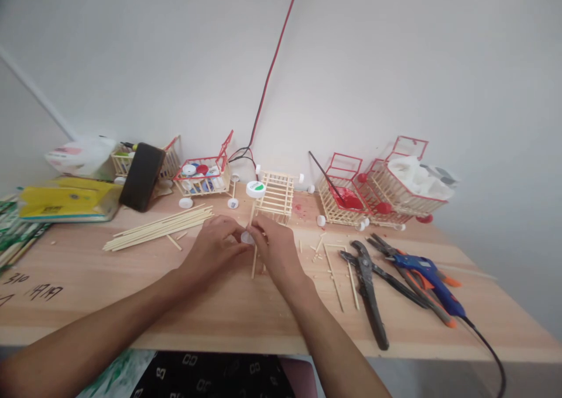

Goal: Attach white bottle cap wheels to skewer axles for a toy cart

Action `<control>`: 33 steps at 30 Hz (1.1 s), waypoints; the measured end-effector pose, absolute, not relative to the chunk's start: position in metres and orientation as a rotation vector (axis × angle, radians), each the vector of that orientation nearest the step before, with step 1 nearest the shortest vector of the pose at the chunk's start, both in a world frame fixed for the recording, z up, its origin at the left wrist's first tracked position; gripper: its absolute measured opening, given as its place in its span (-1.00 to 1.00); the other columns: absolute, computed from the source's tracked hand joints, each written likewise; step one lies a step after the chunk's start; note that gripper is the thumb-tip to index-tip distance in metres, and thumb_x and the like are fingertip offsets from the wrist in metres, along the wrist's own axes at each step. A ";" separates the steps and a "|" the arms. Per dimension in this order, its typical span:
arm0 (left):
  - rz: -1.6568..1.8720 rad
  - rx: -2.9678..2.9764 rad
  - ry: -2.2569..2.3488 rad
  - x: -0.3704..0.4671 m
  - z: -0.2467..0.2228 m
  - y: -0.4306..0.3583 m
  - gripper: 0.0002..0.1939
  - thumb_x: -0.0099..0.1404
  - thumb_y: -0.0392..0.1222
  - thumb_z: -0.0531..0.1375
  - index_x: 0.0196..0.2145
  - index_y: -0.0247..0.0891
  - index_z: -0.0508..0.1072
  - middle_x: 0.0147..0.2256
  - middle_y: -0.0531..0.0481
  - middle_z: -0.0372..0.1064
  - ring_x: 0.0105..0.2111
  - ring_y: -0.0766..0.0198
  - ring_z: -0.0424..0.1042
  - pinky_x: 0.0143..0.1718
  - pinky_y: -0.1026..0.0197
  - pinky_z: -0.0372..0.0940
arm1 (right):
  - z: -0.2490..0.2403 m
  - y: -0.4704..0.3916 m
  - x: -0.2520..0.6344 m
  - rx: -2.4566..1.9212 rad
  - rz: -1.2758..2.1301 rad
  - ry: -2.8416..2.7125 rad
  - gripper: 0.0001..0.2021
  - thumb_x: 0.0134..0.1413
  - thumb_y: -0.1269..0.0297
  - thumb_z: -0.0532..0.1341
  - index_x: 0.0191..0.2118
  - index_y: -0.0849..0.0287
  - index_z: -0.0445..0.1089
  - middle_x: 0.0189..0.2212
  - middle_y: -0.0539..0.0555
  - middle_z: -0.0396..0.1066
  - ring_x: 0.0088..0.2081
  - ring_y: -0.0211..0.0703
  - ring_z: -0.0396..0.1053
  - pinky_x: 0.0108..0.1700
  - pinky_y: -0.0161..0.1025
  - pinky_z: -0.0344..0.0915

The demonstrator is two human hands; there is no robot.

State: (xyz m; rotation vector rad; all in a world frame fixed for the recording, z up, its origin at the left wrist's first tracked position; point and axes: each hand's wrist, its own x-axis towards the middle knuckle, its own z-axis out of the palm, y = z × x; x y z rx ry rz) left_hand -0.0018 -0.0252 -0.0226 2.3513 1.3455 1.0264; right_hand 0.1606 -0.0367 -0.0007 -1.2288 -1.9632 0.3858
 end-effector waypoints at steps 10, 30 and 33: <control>1.023 2.345 1.340 -0.002 -0.021 -0.026 -0.81 0.11 -0.09 0.31 -0.48 -0.24 0.44 -0.43 0.04 0.39 -0.28 0.17 0.31 -0.15 0.09 0.10 | -0.001 -0.037 0.161 -1.246 0.377 -1.960 -0.81 0.18 0.32 0.10 -0.48 0.14 0.27 -0.55 -0.07 0.25 -0.48 -0.28 0.21 -0.40 -0.36 0.09; 0.999 2.352 1.331 -0.003 -0.023 -0.024 -0.80 0.13 -0.05 0.30 -0.44 -0.23 0.47 -0.42 0.03 0.42 -0.29 0.17 0.33 -0.15 0.08 0.10 | 0.000 -0.036 0.162 -1.285 0.418 -1.941 -0.81 0.18 0.32 0.10 -0.47 0.14 0.28 -0.52 -0.06 0.31 -0.46 -0.27 0.24 -0.39 -0.36 0.11; 0.999 2.342 1.319 -0.003 -0.023 -0.024 -0.81 0.13 -0.06 0.30 -0.42 -0.23 0.48 -0.40 0.03 0.44 -0.27 0.17 0.34 -0.14 0.08 0.10 | 0.000 -0.035 0.163 -1.290 0.410 -1.933 -0.80 0.16 0.31 0.11 -0.49 0.14 0.27 -0.55 -0.06 0.28 -0.47 -0.27 0.24 -0.40 -0.36 0.10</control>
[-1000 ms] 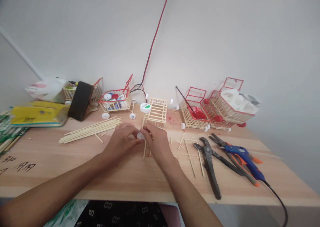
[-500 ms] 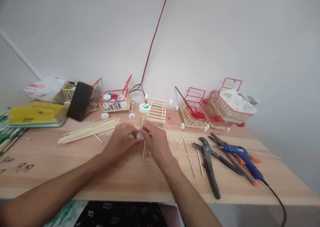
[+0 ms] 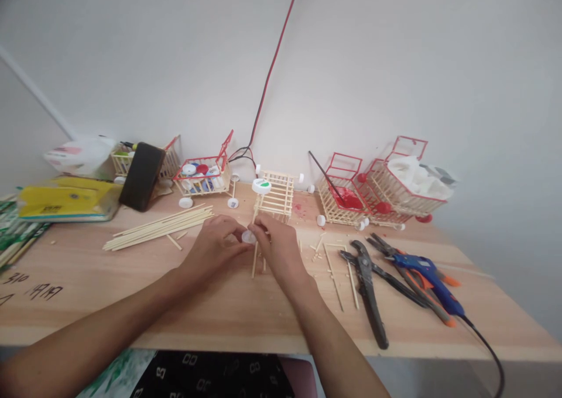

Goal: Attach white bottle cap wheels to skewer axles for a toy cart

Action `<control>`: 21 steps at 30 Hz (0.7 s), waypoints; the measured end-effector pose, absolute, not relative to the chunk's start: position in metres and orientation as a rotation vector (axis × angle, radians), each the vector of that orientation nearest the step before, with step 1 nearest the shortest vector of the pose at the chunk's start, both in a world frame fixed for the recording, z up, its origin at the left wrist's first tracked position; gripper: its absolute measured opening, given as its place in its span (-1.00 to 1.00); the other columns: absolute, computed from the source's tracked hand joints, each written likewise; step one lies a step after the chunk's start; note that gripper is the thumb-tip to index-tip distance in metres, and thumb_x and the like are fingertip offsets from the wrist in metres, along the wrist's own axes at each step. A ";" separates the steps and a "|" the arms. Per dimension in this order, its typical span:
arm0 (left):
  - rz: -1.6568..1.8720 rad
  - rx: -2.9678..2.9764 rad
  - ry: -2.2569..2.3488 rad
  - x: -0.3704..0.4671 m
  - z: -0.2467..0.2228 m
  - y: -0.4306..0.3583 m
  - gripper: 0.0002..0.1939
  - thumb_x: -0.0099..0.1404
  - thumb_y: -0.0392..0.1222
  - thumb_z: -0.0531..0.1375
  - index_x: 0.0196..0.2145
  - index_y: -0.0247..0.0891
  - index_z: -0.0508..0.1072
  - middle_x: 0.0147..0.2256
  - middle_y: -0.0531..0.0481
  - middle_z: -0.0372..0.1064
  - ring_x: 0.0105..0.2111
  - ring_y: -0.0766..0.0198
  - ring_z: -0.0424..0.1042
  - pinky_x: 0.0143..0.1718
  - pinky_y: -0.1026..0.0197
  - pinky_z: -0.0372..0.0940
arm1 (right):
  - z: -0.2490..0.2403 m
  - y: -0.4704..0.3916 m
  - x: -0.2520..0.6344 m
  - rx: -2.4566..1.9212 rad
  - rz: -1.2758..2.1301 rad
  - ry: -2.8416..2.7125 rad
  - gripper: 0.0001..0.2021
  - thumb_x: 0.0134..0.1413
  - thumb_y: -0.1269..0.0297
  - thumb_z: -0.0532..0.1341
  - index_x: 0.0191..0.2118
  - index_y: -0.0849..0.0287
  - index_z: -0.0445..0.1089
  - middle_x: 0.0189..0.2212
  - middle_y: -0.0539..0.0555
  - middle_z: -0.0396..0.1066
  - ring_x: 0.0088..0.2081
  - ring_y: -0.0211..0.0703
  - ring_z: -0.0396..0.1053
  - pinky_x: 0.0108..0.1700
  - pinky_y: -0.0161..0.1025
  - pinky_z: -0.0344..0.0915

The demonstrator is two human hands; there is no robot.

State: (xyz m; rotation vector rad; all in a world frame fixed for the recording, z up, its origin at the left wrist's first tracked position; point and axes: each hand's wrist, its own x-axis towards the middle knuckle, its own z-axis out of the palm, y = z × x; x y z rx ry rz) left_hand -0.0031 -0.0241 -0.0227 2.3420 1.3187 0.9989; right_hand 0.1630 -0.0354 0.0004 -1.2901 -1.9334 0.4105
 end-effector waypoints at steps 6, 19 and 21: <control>1.004 2.331 1.320 -0.003 -0.020 -0.026 -0.82 0.13 -0.07 0.30 -0.43 -0.23 0.48 -0.39 0.03 0.44 -0.25 0.17 0.34 -0.13 0.08 0.09 | 0.000 -0.035 0.163 -1.285 0.409 -1.928 -0.80 0.17 0.31 0.12 -0.48 0.14 0.27 -0.55 -0.07 0.29 -0.47 -0.29 0.23 -0.40 -0.36 0.09; 1.041 2.329 1.338 -0.002 -0.020 -0.027 -0.83 0.13 -0.10 0.30 -0.47 -0.24 0.45 -0.42 0.03 0.40 -0.27 0.17 0.32 -0.15 0.09 0.11 | 0.001 -0.037 0.162 -1.272 0.421 -1.937 -0.80 0.18 0.31 0.10 -0.47 0.14 0.30 -0.52 -0.05 0.33 -0.46 -0.27 0.25 -0.39 -0.35 0.11; 1.051 2.330 1.335 -0.002 -0.021 -0.027 -0.83 0.13 -0.11 0.31 -0.47 -0.24 0.45 -0.41 0.03 0.40 -0.27 0.17 0.32 -0.15 0.09 0.11 | 0.001 -0.037 0.162 -1.267 0.423 -1.938 -0.80 0.18 0.31 0.10 -0.47 0.15 0.30 -0.52 -0.05 0.33 -0.46 -0.27 0.25 -0.39 -0.35 0.11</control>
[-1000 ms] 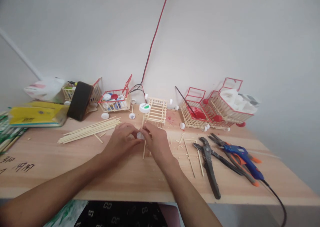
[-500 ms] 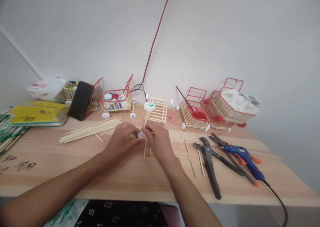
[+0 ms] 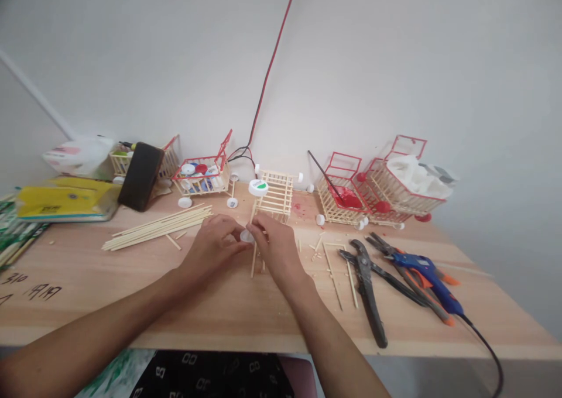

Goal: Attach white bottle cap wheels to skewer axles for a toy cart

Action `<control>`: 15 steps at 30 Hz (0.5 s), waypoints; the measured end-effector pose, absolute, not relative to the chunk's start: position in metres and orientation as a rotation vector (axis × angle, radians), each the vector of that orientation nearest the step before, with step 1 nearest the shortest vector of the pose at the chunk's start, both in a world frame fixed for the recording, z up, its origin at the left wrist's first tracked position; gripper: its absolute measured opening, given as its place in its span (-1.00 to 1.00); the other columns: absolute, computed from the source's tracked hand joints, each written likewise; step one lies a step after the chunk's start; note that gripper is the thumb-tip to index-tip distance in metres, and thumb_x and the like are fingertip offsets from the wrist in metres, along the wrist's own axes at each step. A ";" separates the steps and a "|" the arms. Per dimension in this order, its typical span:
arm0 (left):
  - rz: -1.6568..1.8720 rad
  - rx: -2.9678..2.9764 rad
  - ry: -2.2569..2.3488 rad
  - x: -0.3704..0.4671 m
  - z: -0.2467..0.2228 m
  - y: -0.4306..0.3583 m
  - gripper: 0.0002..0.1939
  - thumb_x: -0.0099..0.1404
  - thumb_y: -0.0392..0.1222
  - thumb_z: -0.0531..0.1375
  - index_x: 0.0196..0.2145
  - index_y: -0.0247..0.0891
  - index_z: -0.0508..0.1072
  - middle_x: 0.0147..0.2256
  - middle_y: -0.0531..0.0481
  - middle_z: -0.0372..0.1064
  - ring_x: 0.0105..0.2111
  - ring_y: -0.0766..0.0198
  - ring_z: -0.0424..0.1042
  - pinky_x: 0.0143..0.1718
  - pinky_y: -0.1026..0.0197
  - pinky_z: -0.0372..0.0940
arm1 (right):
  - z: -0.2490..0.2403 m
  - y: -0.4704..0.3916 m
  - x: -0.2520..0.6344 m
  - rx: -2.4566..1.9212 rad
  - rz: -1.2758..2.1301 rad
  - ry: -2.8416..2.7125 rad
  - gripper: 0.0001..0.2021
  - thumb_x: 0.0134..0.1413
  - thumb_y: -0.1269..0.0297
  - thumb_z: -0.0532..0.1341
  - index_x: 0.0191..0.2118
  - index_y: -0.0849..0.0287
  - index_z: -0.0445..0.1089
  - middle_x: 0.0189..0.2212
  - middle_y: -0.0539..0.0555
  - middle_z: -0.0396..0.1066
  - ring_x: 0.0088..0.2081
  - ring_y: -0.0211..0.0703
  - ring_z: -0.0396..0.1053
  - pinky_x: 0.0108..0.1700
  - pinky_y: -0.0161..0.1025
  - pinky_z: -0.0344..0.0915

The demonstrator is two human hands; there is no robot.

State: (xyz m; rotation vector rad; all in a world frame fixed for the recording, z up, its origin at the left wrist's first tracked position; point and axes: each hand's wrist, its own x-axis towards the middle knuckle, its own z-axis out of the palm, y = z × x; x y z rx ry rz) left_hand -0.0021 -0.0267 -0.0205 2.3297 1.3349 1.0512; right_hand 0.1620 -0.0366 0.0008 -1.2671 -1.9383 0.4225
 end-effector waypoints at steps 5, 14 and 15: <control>1.052 2.334 1.332 -0.002 -0.022 -0.026 -0.80 0.11 -0.09 0.32 -0.48 -0.26 0.43 -0.41 0.03 0.38 -0.27 0.17 0.31 -0.14 0.10 0.11 | 0.000 -0.036 0.162 -1.265 0.432 -1.932 -0.81 0.18 0.31 0.10 -0.47 0.15 0.29 -0.53 -0.05 0.31 -0.46 -0.27 0.25 -0.38 -0.35 0.11; 1.035 2.327 1.340 -0.003 -0.019 -0.027 -0.81 0.14 -0.08 0.30 -0.46 -0.26 0.45 -0.40 0.01 0.39 -0.25 0.17 0.31 -0.14 0.09 0.11 | 0.002 -0.037 0.161 -1.283 0.435 -1.921 -0.82 0.18 0.31 0.11 -0.46 0.15 0.30 -0.52 -0.06 0.32 -0.44 -0.27 0.27 -0.36 -0.35 0.11; 1.038 2.325 1.340 -0.002 -0.019 -0.027 -0.80 0.14 -0.08 0.30 -0.46 -0.26 0.45 -0.40 0.01 0.39 -0.25 0.17 0.31 -0.13 0.09 0.10 | 0.002 -0.037 0.161 -1.282 0.436 -1.920 -0.82 0.18 0.31 0.11 -0.46 0.15 0.30 -0.52 -0.06 0.32 -0.44 -0.28 0.27 -0.36 -0.36 0.11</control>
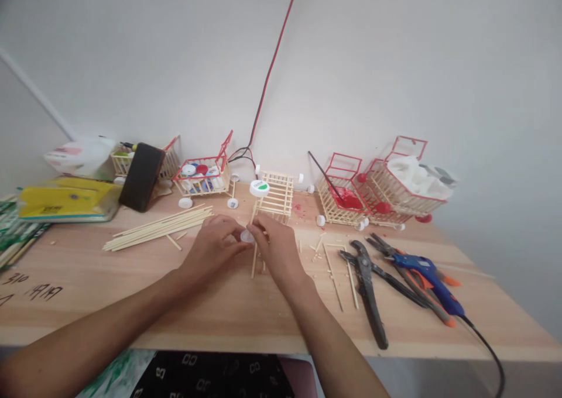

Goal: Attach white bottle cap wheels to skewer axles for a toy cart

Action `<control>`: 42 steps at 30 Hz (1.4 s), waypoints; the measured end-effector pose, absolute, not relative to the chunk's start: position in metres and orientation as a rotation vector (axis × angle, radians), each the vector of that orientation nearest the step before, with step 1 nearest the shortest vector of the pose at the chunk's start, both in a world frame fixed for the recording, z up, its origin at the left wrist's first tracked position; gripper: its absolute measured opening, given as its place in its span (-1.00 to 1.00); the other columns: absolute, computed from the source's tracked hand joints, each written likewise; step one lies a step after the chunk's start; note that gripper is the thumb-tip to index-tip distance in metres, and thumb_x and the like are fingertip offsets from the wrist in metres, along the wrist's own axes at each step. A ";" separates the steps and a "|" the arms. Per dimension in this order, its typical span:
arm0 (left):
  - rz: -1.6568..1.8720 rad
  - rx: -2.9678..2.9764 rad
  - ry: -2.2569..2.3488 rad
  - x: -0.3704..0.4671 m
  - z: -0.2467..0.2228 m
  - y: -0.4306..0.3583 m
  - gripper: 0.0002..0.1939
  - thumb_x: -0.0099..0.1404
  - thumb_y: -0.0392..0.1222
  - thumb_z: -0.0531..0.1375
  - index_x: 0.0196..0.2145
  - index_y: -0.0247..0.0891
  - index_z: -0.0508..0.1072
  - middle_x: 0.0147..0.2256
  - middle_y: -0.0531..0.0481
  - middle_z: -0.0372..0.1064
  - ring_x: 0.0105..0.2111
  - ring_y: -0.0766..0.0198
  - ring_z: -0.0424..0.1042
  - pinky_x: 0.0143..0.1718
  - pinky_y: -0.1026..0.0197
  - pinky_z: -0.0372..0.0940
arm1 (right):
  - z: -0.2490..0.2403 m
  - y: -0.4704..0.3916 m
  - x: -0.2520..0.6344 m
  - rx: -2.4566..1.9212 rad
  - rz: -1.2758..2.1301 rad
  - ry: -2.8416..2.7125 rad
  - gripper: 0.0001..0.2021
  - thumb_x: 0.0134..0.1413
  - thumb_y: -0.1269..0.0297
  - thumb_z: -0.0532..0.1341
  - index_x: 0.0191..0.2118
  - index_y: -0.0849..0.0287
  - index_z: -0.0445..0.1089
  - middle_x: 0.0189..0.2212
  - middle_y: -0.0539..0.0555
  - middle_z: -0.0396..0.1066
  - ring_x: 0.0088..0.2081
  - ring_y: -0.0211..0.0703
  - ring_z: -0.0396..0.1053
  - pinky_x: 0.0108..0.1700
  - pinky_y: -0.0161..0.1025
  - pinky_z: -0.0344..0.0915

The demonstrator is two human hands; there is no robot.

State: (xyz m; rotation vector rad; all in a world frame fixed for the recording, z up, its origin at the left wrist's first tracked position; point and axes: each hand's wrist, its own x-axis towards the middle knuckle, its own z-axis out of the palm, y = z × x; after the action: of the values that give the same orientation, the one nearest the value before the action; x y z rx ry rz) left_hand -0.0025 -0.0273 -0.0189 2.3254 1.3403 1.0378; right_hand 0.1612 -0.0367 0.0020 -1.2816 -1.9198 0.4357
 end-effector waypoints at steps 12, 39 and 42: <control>1.049 2.326 1.336 -0.002 -0.018 -0.028 -0.81 0.15 -0.08 0.29 -0.46 -0.26 0.45 -0.40 0.03 0.39 -0.26 0.18 0.31 -0.13 0.09 0.10 | 0.002 -0.037 0.161 -1.286 0.443 -1.926 -0.82 0.19 0.32 0.11 -0.45 0.15 0.29 -0.49 -0.05 0.36 -0.43 -0.27 0.27 -0.36 -0.36 0.11; 1.072 2.326 1.322 -0.002 -0.021 -0.027 -0.80 0.18 -0.06 0.26 -0.46 -0.24 0.45 -0.41 0.03 0.40 -0.26 0.18 0.31 -0.14 0.09 0.10 | 0.001 -0.038 0.161 -1.264 0.435 -1.913 -0.83 0.18 0.32 0.11 -0.45 0.15 0.29 -0.49 -0.04 0.36 -0.43 -0.28 0.29 -0.37 -0.38 0.13; 1.076 2.319 1.322 -0.002 -0.021 -0.027 -0.79 0.16 -0.06 0.28 -0.47 -0.24 0.45 -0.41 0.03 0.39 -0.26 0.18 0.31 -0.14 0.10 0.10 | 0.002 -0.038 0.161 -1.269 0.439 -1.910 -0.83 0.19 0.32 0.11 -0.44 0.15 0.29 -0.49 -0.05 0.37 -0.43 -0.29 0.30 -0.37 -0.39 0.14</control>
State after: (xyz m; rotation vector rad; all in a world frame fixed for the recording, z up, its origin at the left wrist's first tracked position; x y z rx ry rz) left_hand -0.0020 -0.0266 -0.0209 2.3194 1.3223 1.0764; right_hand 0.1609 -0.0379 0.0018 -1.2686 -1.9103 0.4391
